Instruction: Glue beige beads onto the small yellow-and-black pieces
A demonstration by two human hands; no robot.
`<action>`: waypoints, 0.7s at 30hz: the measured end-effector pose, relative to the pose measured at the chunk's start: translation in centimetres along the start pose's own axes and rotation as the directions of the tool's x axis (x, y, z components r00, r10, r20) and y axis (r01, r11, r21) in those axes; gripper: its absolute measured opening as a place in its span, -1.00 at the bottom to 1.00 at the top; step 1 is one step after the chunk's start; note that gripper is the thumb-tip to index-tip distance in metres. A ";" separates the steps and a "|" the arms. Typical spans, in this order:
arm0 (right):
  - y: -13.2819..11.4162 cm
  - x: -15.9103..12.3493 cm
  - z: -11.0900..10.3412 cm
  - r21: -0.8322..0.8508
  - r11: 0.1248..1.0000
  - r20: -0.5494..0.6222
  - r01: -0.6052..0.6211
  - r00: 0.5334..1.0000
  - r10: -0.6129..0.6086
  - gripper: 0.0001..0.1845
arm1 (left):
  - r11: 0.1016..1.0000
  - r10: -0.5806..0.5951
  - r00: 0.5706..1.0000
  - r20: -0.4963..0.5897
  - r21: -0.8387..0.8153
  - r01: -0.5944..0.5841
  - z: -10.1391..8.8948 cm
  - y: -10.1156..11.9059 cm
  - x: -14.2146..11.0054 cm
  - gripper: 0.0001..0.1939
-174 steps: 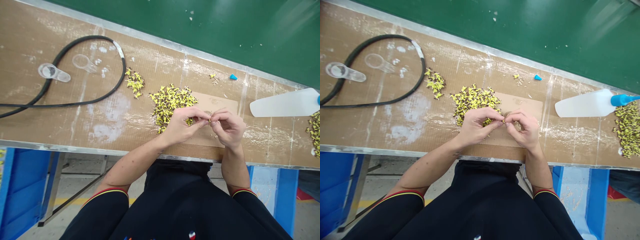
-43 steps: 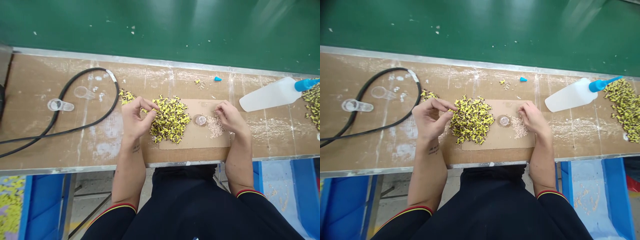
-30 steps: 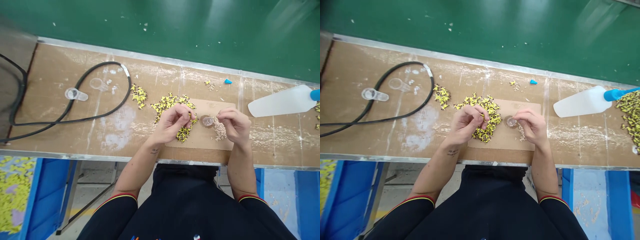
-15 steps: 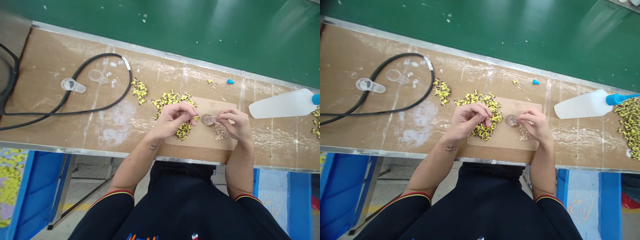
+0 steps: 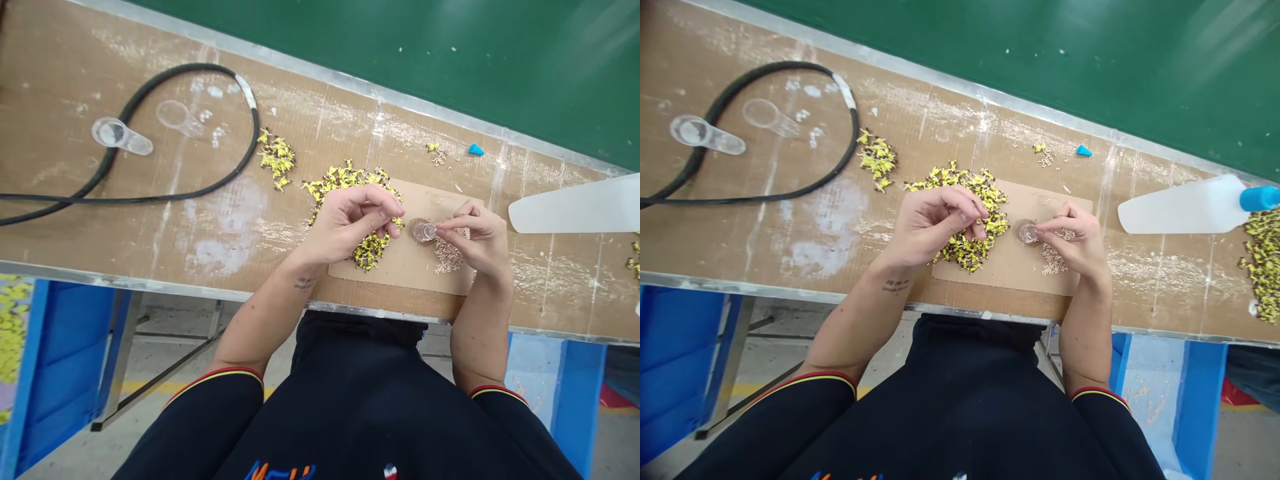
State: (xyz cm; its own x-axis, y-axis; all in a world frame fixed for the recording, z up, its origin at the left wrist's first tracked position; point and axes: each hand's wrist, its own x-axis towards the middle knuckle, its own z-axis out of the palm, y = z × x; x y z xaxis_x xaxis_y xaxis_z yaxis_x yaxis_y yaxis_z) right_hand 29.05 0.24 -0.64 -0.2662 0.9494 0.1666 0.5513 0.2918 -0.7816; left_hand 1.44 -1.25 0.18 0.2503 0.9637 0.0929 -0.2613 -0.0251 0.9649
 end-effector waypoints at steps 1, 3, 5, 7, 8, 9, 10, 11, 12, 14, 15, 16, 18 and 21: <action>0.0 0.0 0.1 0.005 1.000 -0.006 -0.018 1.000 0.018 -0.91 | 1.000 -0.011 1.000 -0.004 0.009 0.011 0.0 0.0 0.0 -0.53; 0.0 0.1 0.2 0.016 0.999 -0.015 -0.048 0.999 0.048 -0.90 | 1.000 -0.018 1.000 -0.005 0.015 0.018 -0.1 0.0 0.1 -0.54; -0.1 0.1 0.2 0.033 0.997 -0.023 -0.068 0.997 0.069 -0.88 | 1.000 -0.006 1.000 -0.003 0.006 0.006 -0.1 0.0 0.1 -0.58; -0.1 0.2 0.3 0.058 0.996 -0.023 -0.071 0.997 0.073 -0.89 | 1.000 -0.005 1.000 -0.012 0.000 0.005 -0.1 0.0 0.1 -0.63; -0.1 0.2 0.3 0.068 0.995 -0.021 -0.067 0.997 0.069 -0.90 | 1.000 -0.019 1.000 -0.025 -0.002 0.019 -0.1 0.1 0.1 -0.65; -0.1 0.2 0.3 0.073 0.995 -0.017 -0.064 0.998 0.065 -0.91 | 0.999 -0.040 0.998 -0.040 -0.003 0.040 -0.1 0.1 0.1 -0.67; -0.1 0.2 0.2 0.074 0.995 -0.013 -0.061 0.998 0.062 -0.92 | 0.998 -0.062 0.997 -0.055 -0.008 0.062 -0.1 0.1 0.2 -0.69; -0.1 0.3 0.2 0.071 0.996 -0.008 -0.058 0.998 0.059 -0.93 | 0.997 -0.081 0.995 -0.066 -0.014 0.080 -0.1 0.1 0.2 -0.71; -0.1 0.3 0.2 0.067 0.996 -0.004 -0.057 0.998 0.057 -0.93 | 0.996 -0.091 0.993 -0.070 -0.021 0.090 -0.1 0.1 0.1 -0.72; 0.0 0.3 0.2 0.061 0.997 -0.001 -0.054 0.999 0.055 -0.93 | 0.995 -0.094 0.993 -0.068 -0.033 0.092 -0.1 0.2 0.1 -0.73; 0.0 0.3 0.1 0.061 0.997 -0.002 -0.052 0.999 0.052 -0.93 | 0.995 -0.094 0.993 -0.068 -0.037 0.092 -0.1 0.2 0.1 -0.73; 0.0 0.3 0.1 0.059 0.997 -0.005 -0.052 0.999 0.052 -0.93 | 0.995 -0.096 0.993 -0.070 -0.041 0.094 -0.1 0.3 0.1 -0.74; 0.0 0.3 0.1 0.044 0.997 -0.006 -0.061 0.998 0.062 -0.93 | 0.995 -0.092 0.993 -0.068 -0.054 0.088 -0.1 0.4 0.1 -0.75; 0.0 0.3 0.0 0.000 0.996 0.006 -0.086 0.996 0.086 -0.90 | 0.997 -0.033 0.999 -0.031 -0.069 0.031 -0.1 0.4 0.0 -0.76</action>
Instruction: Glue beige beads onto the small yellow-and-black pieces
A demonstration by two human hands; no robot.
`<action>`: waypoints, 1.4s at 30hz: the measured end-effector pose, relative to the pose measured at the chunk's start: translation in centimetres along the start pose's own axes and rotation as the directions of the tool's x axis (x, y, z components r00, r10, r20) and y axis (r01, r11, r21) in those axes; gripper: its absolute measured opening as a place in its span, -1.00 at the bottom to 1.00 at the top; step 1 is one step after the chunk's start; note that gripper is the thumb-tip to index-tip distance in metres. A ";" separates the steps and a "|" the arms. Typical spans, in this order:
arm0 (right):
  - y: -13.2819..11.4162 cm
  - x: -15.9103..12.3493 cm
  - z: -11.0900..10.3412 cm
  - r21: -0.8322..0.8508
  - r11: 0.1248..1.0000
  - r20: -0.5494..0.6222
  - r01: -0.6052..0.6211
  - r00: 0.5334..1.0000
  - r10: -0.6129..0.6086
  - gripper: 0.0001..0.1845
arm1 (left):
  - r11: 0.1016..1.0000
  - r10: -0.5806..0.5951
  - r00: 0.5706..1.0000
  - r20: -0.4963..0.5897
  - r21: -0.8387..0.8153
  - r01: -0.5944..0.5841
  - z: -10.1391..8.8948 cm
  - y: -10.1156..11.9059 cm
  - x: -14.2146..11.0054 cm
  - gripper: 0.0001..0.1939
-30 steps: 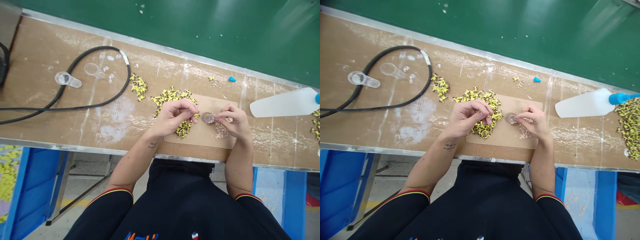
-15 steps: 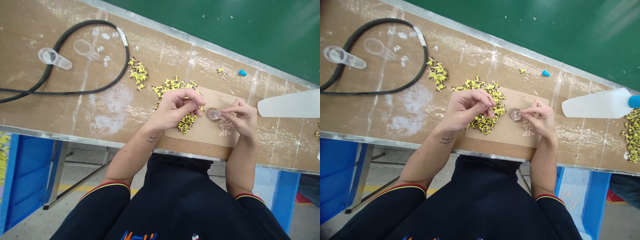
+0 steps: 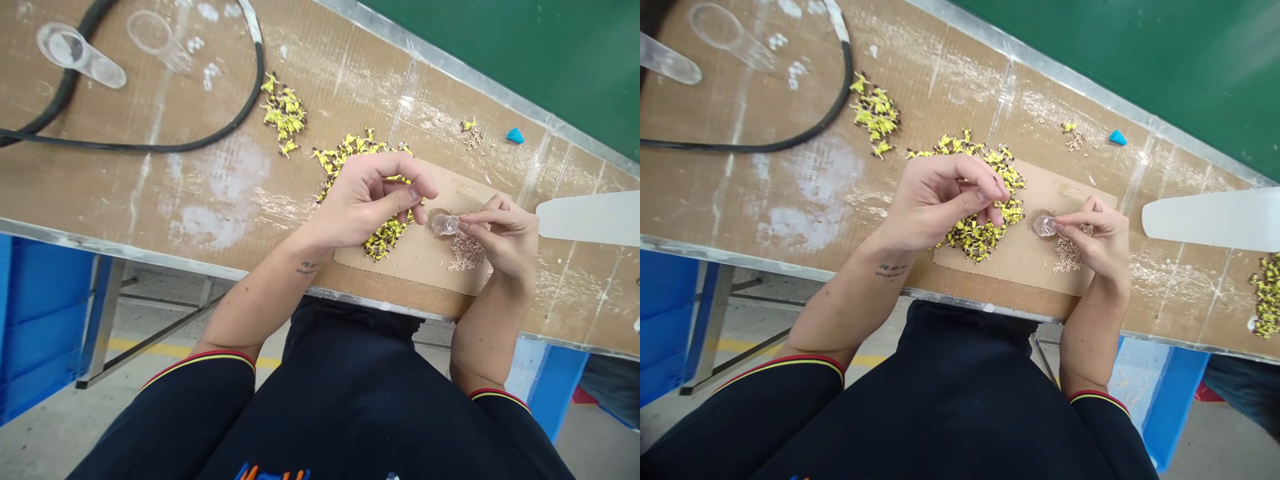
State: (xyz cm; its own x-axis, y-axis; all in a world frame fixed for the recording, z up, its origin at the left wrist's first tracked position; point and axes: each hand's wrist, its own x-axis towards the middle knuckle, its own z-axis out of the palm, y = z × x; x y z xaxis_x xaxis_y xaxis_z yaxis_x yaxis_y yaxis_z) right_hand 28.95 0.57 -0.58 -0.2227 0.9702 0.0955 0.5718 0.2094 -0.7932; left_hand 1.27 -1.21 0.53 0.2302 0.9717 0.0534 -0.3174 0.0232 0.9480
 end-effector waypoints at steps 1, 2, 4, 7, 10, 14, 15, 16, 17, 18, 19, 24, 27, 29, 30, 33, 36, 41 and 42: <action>0.0 0.0 0.0 -0.011 1.000 0.002 -0.006 1.000 0.006 -0.88 | 1.000 0.024 1.000 0.012 -0.002 -0.024 0.0 -0.1 0.0 -0.76; 0.0 0.0 0.0 -0.016 1.000 0.001 -0.008 1.000 0.008 -0.87 | 0.999 0.042 0.999 0.016 -0.001 -0.042 0.0 -0.2 0.0 -0.75; 0.0 0.1 0.0 -0.007 1.000 -0.009 -0.007 1.000 0.007 -0.88 | 0.998 0.059 0.998 0.005 0.013 -0.059 -0.1 -0.4 0.0 -0.72; 0.0 0.1 0.0 0.002 1.000 -0.018 -0.012 1.000 0.012 -0.90 | 0.998 0.056 0.998 -0.001 0.039 -0.056 -0.1 -0.8 0.1 -0.67; 0.2 0.1 -0.1 0.003 1.000 -0.011 -0.026 1.000 0.026 -0.90 | 0.997 0.061 0.998 0.001 0.037 -0.061 -0.1 -0.8 0.1 -0.67; 0.3 -0.1 -0.3 0.043 0.999 -0.030 0.001 1.000 0.001 -0.90 | 0.996 0.088 0.996 0.005 -0.003 -0.088 -0.1 -0.7 0.1 -0.68; 0.3 -0.2 -0.3 0.054 0.998 -0.036 0.011 0.999 -0.009 -0.90 | 0.995 0.100 0.995 0.011 -0.022 -0.100 -0.1 -0.6 0.1 -0.67; 0.3 -0.2 -0.4 0.068 0.997 -0.041 0.022 0.999 -0.019 -0.89 | 0.993 0.114 0.993 0.016 -0.039 -0.113 -0.2 -0.6 0.1 -0.66; 0.3 -0.3 -0.4 0.083 0.996 -0.045 0.035 0.998 -0.031 -0.89 | 0.991 0.126 0.992 0.020 -0.050 -0.125 -0.2 -0.6 0.1 -0.65; 0.3 -0.3 -0.5 0.102 0.994 -0.050 0.049 0.998 -0.044 -0.89 | 0.990 0.134 0.991 0.024 -0.053 -0.132 -0.2 -0.7 0.2 -0.64; 0.3 -0.4 -0.5 0.124 0.990 -0.055 0.064 0.997 -0.058 -0.89 | 0.989 0.139 0.990 0.027 -0.048 -0.137 -0.2 -0.7 0.2 -0.63; 0.4 -0.4 -0.7 0.229 0.964 -0.073 0.136 0.990 -0.122 -0.88 | 0.993 0.120 0.992 0.040 0.011 -0.121 -0.4 -0.8 0.3 -0.61; 0.5 -0.4 -0.7 0.258 0.953 -0.088 0.160 0.986 -0.142 -0.88 | 0.992 0.124 0.992 0.038 0.020 -0.124 -0.4 -0.8 0.3 -0.63; 0.5 -0.4 -0.7 0.269 0.950 -0.094 0.156 0.986 -0.136 -0.90 | 0.992 0.122 0.992 0.041 0.025 -0.123 -0.4 -0.8 0.4 -0.64; 0.5 -0.4 -0.7 0.272 0.950 -0.094 0.151 0.987 -0.130 -0.90 | 0.992 0.121 0.992 0.040 0.028 -0.122 -0.4 -0.8 0.4 -0.65; 0.6 -0.4 -0.8 0.278 0.950 -0.095 0.144 0.988 -0.122 -0.89 | 0.992 0.114 0.993 0.041 0.042 -0.116 -0.4 -0.9 0.4 -0.67; 0.7 -0.3 -0.8 0.297 0.944 -0.089 0.143 0.988 -0.122 -0.87 | 0.992 0.116 0.992 0.047 0.053 -0.119 -0.4 -0.9 0.3 -0.70; 0.7 -0.4 -0.7 0.307 0.945 -0.094 0.112 0.992 -0.087 -0.83 | 0.991 0.115 0.992 0.050 0.061 -0.118 -0.4 -0.8 0.2 -0.73; 0.6 -0.4 -0.6 0.314 0.943 -0.099 0.108 0.992 -0.081 -0.82 | 0.991 0.110 0.993 0.050 0.065 -0.113 -0.4 -0.9 0.2 -0.72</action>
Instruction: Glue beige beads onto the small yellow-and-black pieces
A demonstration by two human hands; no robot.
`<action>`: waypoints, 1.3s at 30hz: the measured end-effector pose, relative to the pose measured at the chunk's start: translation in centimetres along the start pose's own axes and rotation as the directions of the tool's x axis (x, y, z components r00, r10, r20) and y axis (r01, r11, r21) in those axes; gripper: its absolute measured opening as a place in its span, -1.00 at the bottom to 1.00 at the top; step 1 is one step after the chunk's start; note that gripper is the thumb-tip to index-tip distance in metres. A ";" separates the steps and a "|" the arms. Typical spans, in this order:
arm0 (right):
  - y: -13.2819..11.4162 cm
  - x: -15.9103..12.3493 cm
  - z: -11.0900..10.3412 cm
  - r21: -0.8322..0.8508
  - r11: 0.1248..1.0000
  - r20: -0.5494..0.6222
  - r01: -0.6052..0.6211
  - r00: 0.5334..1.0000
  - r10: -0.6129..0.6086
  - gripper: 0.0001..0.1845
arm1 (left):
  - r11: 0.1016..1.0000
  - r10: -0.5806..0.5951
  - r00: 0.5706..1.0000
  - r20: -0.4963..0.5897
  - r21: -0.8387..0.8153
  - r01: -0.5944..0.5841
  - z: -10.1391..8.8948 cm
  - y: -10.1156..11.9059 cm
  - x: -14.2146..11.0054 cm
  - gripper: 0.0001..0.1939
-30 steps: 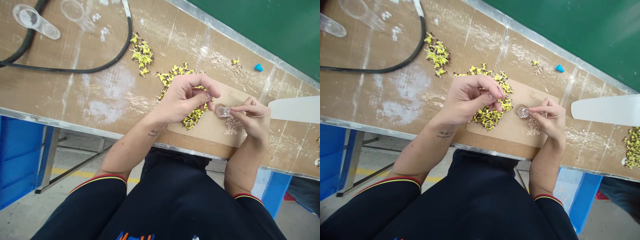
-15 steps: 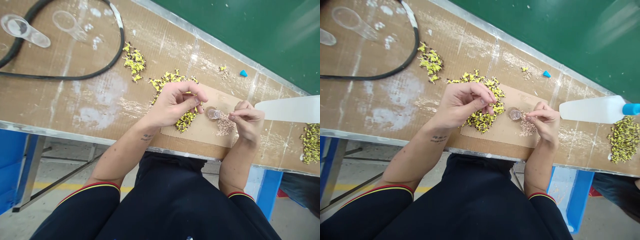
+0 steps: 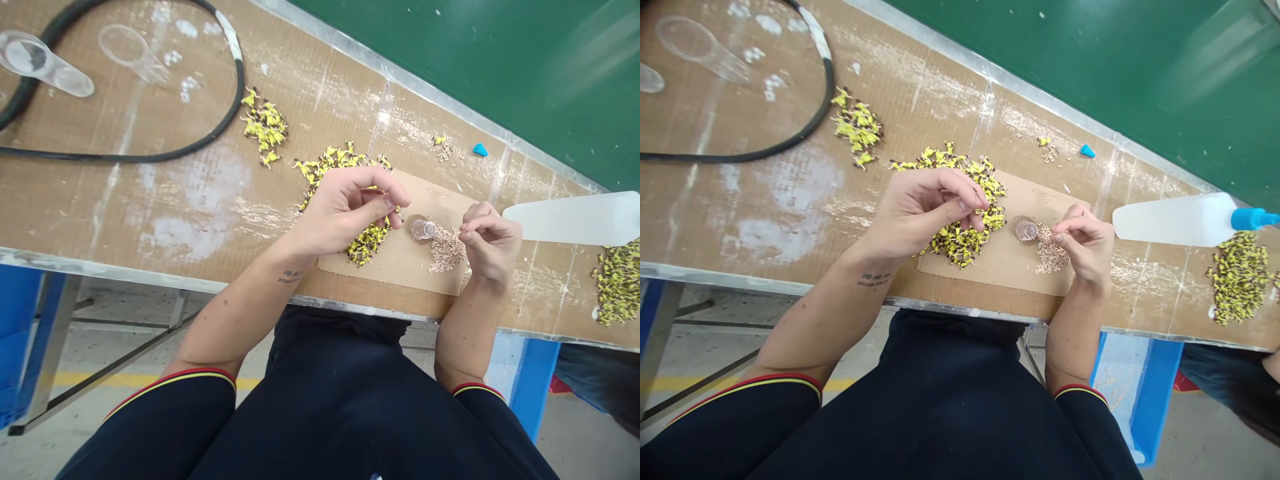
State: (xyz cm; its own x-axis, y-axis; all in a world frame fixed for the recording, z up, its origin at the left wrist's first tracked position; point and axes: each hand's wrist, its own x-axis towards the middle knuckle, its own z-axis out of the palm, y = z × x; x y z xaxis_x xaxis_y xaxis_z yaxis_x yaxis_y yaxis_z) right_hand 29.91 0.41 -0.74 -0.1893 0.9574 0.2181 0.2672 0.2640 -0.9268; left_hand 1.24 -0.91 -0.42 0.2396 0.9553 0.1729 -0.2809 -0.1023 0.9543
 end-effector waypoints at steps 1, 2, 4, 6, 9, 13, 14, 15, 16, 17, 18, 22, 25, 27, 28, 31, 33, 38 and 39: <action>0.0 0.0 0.1 0.012 1.000 -0.004 0.001 1.000 -0.001 -0.81 | 1.000 -0.007 1.000 0.001 0.002 0.007 0.1 -0.1 0.0 -0.72; 0.0 0.0 0.2 0.029 1.000 -0.006 0.005 1.000 -0.005 -0.80 | 1.000 -0.008 1.000 0.006 -0.003 0.008 0.2 -0.1 -0.1 -0.73; -0.1 0.1 0.5 0.068 0.997 -0.008 0.023 1.000 -0.023 -0.78 | 0.999 -0.006 1.000 0.014 -0.034 0.007 0.6 -0.4 -0.1 -0.76; -0.3 0.2 0.9 0.109 0.993 -0.015 0.048 0.999 -0.047 -0.75 | 0.997 -0.015 1.000 0.019 -0.077 0.017 1.1 -0.6 -0.3 -0.73; -0.8 0.4 1.8 0.186 0.977 -0.025 0.101 0.995 -0.098 -0.76 | 0.989 -0.065 0.997 0.040 -0.133 0.069 2.1 -0.8 -0.5 -0.60; -1.4 0.2 2.8 0.271 0.951 -0.027 0.152 0.988 -0.150 -0.77 | 0.974 -0.101 0.991 0.088 -0.192 0.116 3.1 -1.1 -0.8 -0.74; -1.4 0.0 2.9 0.269 0.951 -0.025 0.154 0.988 -0.153 -0.74 | 0.971 -0.103 0.990 0.097 -0.205 0.121 3.2 -1.1 -0.9 -0.76; -1.3 -0.1 2.9 0.256 0.955 -0.021 0.152 0.988 -0.152 -0.71 | 0.967 -0.102 0.990 0.102 -0.222 0.122 3.4 -1.2 -0.9 -0.76; -1.2 -0.2 2.9 0.235 0.960 -0.017 0.150 0.989 -0.150 -0.66 | 0.962 -0.102 0.989 0.105 -0.241 0.125 3.5 -1.2 -1.0 -0.76; -1.0 -0.3 2.8 0.209 0.967 -0.012 0.146 0.989 -0.147 -0.61 | 0.956 -0.104 0.989 0.109 -0.262 0.130 3.6 -1.3 -1.0 -0.75; -0.8 -0.5 2.6 0.183 0.973 -0.007 0.141 0.990 -0.142 -0.57 | 0.950 -0.110 0.987 0.115 -0.281 0.139 3.6 -1.3 -1.0 -0.73; -0.3 -0.8 2.1 0.130 0.984 0.019 0.123 0.992 -0.127 -0.54 | 0.927 -0.134 0.980 0.149 -0.332 0.177 3.8 -1.4 -1.0 -0.74; -0.2 -0.9 2.1 0.209 0.968 0.036 0.138 0.988 -0.148 -0.65 | 0.932 -0.123 0.982 0.146 -0.323 0.165 3.9 -1.3 -1.0 -0.82; -0.2 -0.9 2.2 0.268 0.952 0.050 0.147 0.985 -0.166 -0.72 | 0.939 -0.110 0.983 0.144 -0.308 0.151 3.9 -1.4 -1.0 -0.85; -0.2 -0.9 2.3 0.271 0.951 0.054 0.146 0.984 -0.167 -0.73 | 0.941 -0.106 0.984 0.144 -0.306 0.146 4.0 -1.4 -1.0 -0.85; -0.4 -0.9 2.7 0.200 0.970 0.036 0.135 0.989 -0.145 -0.65 | 0.939 -0.103 0.983 0.155 -0.312 0.147 4.1 -1.6 -1.1 -0.85; -0.7 -0.9 2.9 0.187 0.971 0.010 0.147 0.988 -0.152 -0.61 | 0.938 -0.097 0.983 0.157 -0.317 0.144 4.2 -1.7 -1.1 -0.85; -2.3 -0.7 2.4 -0.012 0.993 -0.013 0.114 0.993 -0.114 -0.82 | 0.965 -0.083 0.994 0.070 -0.245 0.098 3.3 -1.3 -0.7 -0.83; -2.5 -0.6 2.1 -0.103 0.993 -0.022 0.060 0.998 -0.063 -0.86 | 0.971 -0.082 0.996 0.019 -0.222 0.084 3.0 -1.1 -0.6 -0.81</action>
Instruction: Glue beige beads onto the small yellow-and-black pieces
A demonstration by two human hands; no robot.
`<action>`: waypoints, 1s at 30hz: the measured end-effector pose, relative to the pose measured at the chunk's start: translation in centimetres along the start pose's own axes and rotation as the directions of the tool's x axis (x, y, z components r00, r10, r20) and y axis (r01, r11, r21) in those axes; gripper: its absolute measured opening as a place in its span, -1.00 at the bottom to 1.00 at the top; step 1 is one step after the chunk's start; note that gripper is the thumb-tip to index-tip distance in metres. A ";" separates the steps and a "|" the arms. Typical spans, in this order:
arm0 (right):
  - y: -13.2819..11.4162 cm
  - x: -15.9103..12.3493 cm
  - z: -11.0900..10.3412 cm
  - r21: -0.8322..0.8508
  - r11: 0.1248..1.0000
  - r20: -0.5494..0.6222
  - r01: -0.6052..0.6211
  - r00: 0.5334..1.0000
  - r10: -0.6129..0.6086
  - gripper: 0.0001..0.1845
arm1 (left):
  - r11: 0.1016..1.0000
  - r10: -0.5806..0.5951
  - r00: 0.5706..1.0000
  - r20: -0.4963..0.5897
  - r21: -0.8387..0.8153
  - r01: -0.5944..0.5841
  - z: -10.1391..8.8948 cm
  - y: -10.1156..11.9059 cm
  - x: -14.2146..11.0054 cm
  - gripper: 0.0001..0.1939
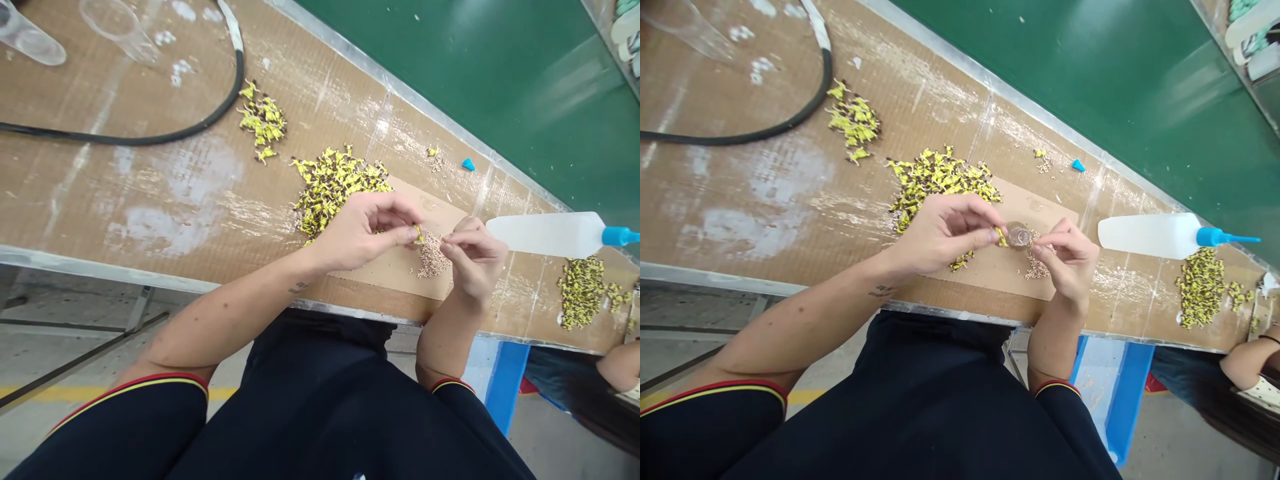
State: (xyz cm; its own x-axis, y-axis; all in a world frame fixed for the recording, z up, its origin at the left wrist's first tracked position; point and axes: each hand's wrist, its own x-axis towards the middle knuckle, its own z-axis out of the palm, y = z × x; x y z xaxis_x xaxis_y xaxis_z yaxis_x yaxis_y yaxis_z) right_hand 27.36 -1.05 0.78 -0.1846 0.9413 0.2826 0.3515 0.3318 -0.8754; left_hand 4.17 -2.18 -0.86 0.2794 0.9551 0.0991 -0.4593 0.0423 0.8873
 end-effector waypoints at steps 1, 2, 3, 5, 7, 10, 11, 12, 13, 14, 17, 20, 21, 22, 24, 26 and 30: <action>-0.1 0.1 -0.3 -0.074 0.996 -0.007 -0.057 0.998 0.056 -0.89 | 1.000 0.019 0.998 -0.054 0.021 -0.018 -0.3 0.2 0.2 -0.78; 0.0 0.2 -0.5 -0.115 0.988 -0.012 -0.108 0.994 0.108 -0.89 | 0.999 0.038 0.994 -0.104 0.042 -0.034 -0.7 0.5 0.3 -0.75; 0.1 0.3 -0.7 -0.121 0.981 -0.009 -0.151 0.989 0.151 -0.89 | 0.997 0.057 0.988 -0.144 0.062 -0.049 -1.0 0.7 0.4 -0.74; 0.5 0.5 -0.7 -0.080 0.974 0.018 -0.212 0.977 0.215 -0.88 | 0.993 0.085 0.979 -0.183 0.092 -0.069 -1.4 0.9 0.6 -0.73; 0.9 0.6 -0.5 -0.022 0.967 0.035 -0.255 0.966 0.255 -0.88 | 0.992 0.095 0.978 -0.185 0.099 -0.078 -1.6 0.9 0.7 -0.74; 1.4 0.8 -0.2 0.038 0.956 0.030 -0.291 0.956 0.290 -0.87 | 0.992 0.094 0.979 -0.181 0.096 -0.077 -1.6 0.7 0.7 -0.76; 1.5 0.8 -0.1 0.044 0.953 0.031 -0.300 0.954 0.299 -0.87 | 0.993 0.089 0.979 -0.181 0.098 -0.072 -1.6 0.6 0.7 -0.76; 1.6 0.9 -0.1 0.044 0.950 0.032 -0.308 0.951 0.307 -0.87 | 0.993 0.082 0.980 -0.182 0.102 -0.064 -1.6 0.5 0.7 -0.76; 1.7 0.9 -0.2 0.040 0.948 0.035 -0.314 0.949 0.313 -0.87 | 0.993 0.077 0.980 -0.183 0.106 -0.058 -1.6 0.5 0.7 -0.75; 1.9 0.9 -0.2 0.034 0.948 0.041 -0.318 0.948 0.316 -0.87 | 0.993 0.072 0.980 -0.185 0.108 -0.053 -1.5 0.5 0.7 -0.75; 2.3 0.9 -0.4 0.018 0.949 0.064 -0.315 0.948 0.313 -0.89 | 0.993 0.063 0.981 -0.185 0.109 -0.044 -1.5 0.4 0.7 -0.75; 2.6 0.8 -0.6 0.008 0.950 0.084 -0.312 0.947 0.311 -0.89 | 0.994 0.055 0.981 -0.187 0.108 -0.035 -1.5 0.4 0.7 -0.75; 2.7 0.8 -0.6 0.008 0.949 0.087 -0.314 0.946 0.312 -0.89 | 0.994 0.052 0.980 -0.189 0.106 -0.033 -1.5 0.5 0.7 -0.74; 2.7 0.8 -0.6 0.011 0.949 0.089 -0.317 0.945 0.314 -0.89 | 0.994 0.048 0.980 -0.193 0.104 -0.028 -1.4 0.5 0.7 -0.74; 2.7 0.8 -0.6 0.019 0.946 0.094 -0.325 0.942 0.322 -0.89 | 0.995 0.042 0.979 -0.198 0.101 -0.022 -1.4 0.6 0.7 -0.72; 2.7 0.8 -0.6 0.025 0.944 0.095 -0.329 0.941 0.326 -0.88 | 0.995 0.042 0.979 -0.197 0.100 -0.023 -1.4 0.6 0.7 -0.72; 2.4 0.8 -0.5 0.028 0.943 0.091 -0.331 0.940 0.328 -0.87 | 0.996 0.041 0.981 -0.190 0.091 -0.024 -1.4 0.6 0.6 -0.75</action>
State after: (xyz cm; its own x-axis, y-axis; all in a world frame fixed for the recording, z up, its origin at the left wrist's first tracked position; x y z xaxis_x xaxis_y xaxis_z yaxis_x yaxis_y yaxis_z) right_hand 28.55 0.58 -0.91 -0.1421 0.9882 -0.0567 0.3672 -0.0005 -0.9301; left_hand 2.83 -1.15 -0.88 0.0951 0.9943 0.0479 -0.3873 -0.0074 0.9219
